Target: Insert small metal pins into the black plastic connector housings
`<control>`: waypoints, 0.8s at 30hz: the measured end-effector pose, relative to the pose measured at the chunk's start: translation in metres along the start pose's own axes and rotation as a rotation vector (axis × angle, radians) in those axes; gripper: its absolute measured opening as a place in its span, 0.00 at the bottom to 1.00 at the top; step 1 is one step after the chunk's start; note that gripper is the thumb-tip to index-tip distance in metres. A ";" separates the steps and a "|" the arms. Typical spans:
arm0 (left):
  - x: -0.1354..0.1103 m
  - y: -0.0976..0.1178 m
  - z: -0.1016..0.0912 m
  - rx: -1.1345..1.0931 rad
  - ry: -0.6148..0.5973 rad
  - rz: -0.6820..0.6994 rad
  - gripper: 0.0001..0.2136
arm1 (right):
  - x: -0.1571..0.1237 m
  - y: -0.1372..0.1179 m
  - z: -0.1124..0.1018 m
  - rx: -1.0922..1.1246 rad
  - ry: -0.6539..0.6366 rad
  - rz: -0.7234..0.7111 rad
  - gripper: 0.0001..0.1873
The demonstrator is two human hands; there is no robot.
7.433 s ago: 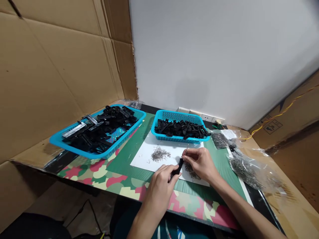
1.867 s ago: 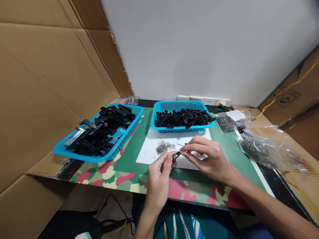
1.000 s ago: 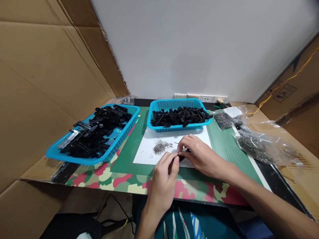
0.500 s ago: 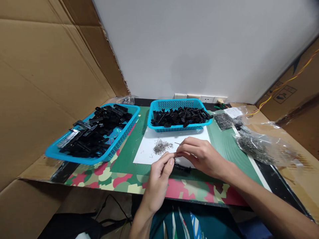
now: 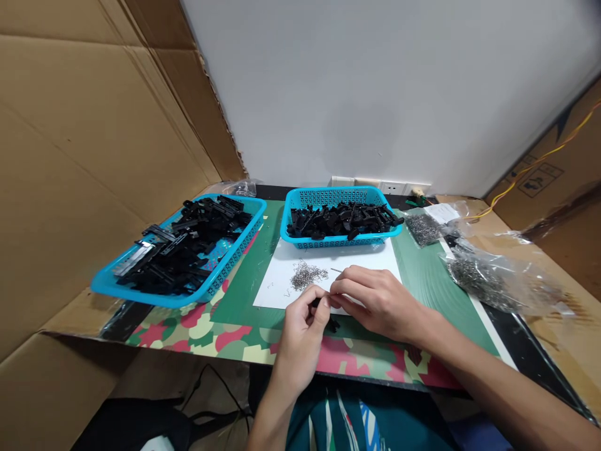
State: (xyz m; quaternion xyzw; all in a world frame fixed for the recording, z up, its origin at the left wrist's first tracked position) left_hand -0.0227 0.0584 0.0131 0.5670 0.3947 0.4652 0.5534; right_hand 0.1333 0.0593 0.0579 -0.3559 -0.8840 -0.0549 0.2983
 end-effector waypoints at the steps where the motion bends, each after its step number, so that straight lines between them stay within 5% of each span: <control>1: 0.000 0.001 0.000 0.004 0.008 0.001 0.18 | 0.000 0.000 0.000 0.009 -0.001 0.002 0.14; 13: -0.002 0.000 0.000 -0.027 -0.040 -0.057 0.16 | 0.002 0.003 0.004 0.009 -0.035 0.006 0.12; 24: -0.004 -0.002 -0.004 -0.034 0.097 0.008 0.15 | 0.000 0.000 0.002 0.191 0.061 0.115 0.08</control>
Point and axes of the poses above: each hand's wrist, its own x-axis towards the middle knuckle, its own z-axis out of the palm, y = z × x, the point moved 4 cm from there along x, towards the middle knuckle, and after that the axes turned 7 degrees about -x, right-handed, at the moved point
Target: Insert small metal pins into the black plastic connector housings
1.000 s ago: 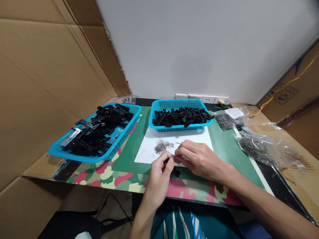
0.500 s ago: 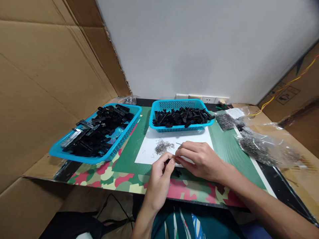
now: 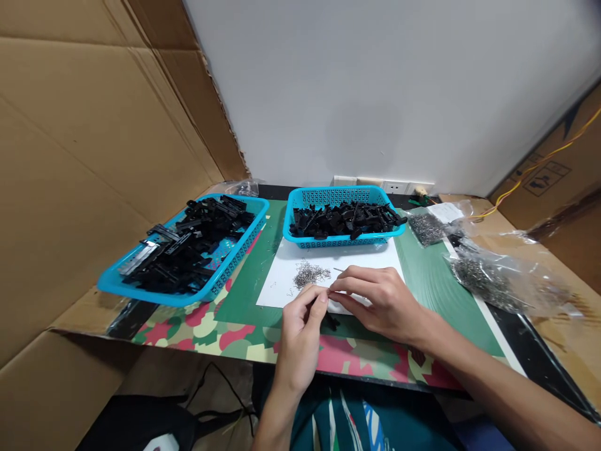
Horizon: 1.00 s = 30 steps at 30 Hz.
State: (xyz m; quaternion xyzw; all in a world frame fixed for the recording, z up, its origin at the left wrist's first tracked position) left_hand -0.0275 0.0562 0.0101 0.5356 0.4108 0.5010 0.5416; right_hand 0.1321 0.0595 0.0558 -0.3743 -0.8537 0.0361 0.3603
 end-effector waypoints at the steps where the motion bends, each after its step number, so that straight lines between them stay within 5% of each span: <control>1: 0.000 0.000 0.000 -0.004 -0.005 -0.002 0.15 | -0.001 0.000 0.000 0.008 0.017 0.003 0.09; 15: 0.000 -0.002 0.000 -0.037 -0.026 -0.013 0.14 | 0.000 -0.006 -0.005 -0.275 0.101 -0.162 0.12; 23: 0.001 -0.001 -0.003 -0.071 0.117 0.007 0.14 | 0.004 0.002 -0.018 0.278 0.189 0.215 0.06; 30: -0.004 0.008 -0.002 0.010 0.177 0.119 0.11 | 0.003 0.006 -0.016 0.396 0.139 0.283 0.05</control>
Point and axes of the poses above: each hand's wrist, its own x-axis towards the middle knuckle, its own z-axis out of the palm, y = z × x, the point moved 4 cm from there along x, towards the middle knuckle, and after that the axes turned 7 degrees about -x, right-handed, at the moved point
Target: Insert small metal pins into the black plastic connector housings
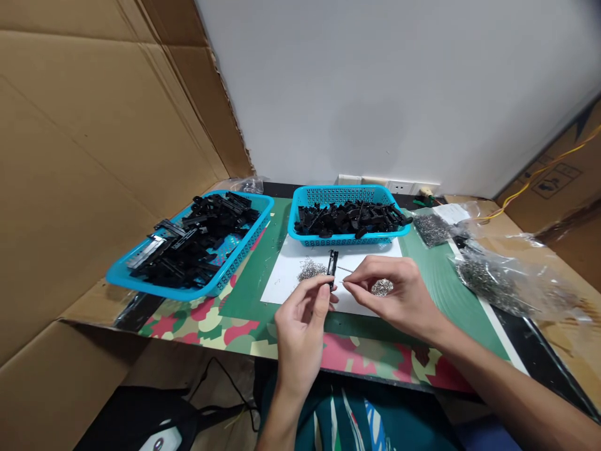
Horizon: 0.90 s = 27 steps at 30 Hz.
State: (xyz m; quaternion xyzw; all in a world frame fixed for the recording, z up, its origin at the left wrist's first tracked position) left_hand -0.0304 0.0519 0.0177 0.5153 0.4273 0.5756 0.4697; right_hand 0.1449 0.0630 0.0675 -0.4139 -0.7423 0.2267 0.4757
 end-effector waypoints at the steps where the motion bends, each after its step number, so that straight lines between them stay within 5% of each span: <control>1: -0.001 0.001 0.002 0.016 -0.017 0.023 0.10 | 0.000 0.000 0.000 0.001 -0.005 -0.011 0.05; 8: -0.005 0.008 0.010 0.129 -0.113 0.200 0.04 | -0.002 0.001 -0.002 0.025 -0.042 -0.021 0.05; 22: -0.006 0.010 0.012 0.236 -0.161 0.241 0.05 | 0.000 0.005 -0.005 0.082 -0.185 0.109 0.05; 27: -0.005 0.002 0.007 0.015 -0.037 0.144 0.16 | -0.003 0.000 -0.008 0.027 -0.027 -0.051 0.06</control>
Point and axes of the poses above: each hand's wrist, its own x-axis towards the middle knuckle, its own z-axis out of the palm, y = z × x, the point moved 4 cm from there along x, towards the middle knuckle, and after that the axes turned 7 degrees about -x, right-handed, at the moved point
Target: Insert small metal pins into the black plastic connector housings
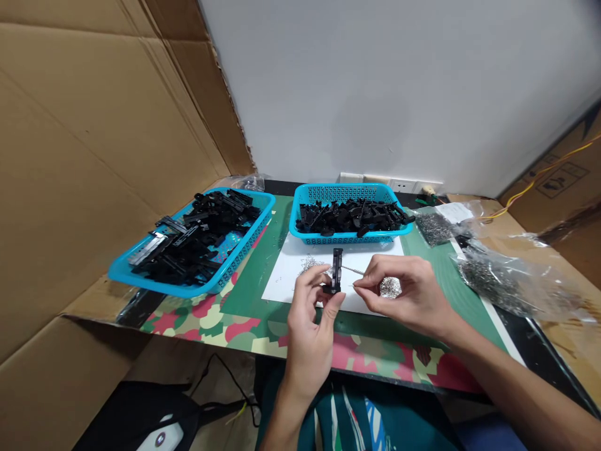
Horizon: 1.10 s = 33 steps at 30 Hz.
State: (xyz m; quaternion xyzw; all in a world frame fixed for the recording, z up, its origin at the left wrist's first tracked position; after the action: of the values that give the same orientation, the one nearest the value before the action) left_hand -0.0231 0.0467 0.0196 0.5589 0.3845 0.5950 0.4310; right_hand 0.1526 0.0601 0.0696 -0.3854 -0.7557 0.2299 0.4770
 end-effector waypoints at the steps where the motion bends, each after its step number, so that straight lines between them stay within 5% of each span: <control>1: 0.000 -0.002 -0.001 -0.054 0.027 -0.019 0.20 | -0.001 -0.002 0.001 -0.038 0.027 -0.061 0.06; 4: 0.001 -0.005 -0.005 -0.142 0.040 -0.058 0.26 | -0.005 -0.005 0.005 -0.128 0.029 -0.185 0.06; 11: 0.001 -0.007 -0.008 -0.115 -0.010 -0.049 0.20 | -0.006 -0.005 0.010 -0.164 -0.012 -0.242 0.07; 24: 0.001 -0.004 -0.008 -0.162 -0.060 -0.041 0.20 | -0.005 0.001 0.013 0.141 -0.076 0.012 0.05; 33: 0.003 0.000 -0.008 -0.152 -0.058 -0.134 0.16 | -0.003 0.001 0.015 0.083 -0.094 -0.058 0.06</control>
State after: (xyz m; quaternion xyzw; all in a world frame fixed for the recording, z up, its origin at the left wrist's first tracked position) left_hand -0.0308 0.0501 0.0203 0.5147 0.3621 0.5759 0.5219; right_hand 0.1403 0.0590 0.0604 -0.3319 -0.7780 0.2649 0.4630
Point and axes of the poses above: each hand's wrist, its own x-axis towards the middle knuckle, its own z-axis out of the palm, y = z × x, the point moved 4 cm from there along x, towards the middle knuckle, and after that the axes turned 7 degrees about -x, right-handed, at the moved point
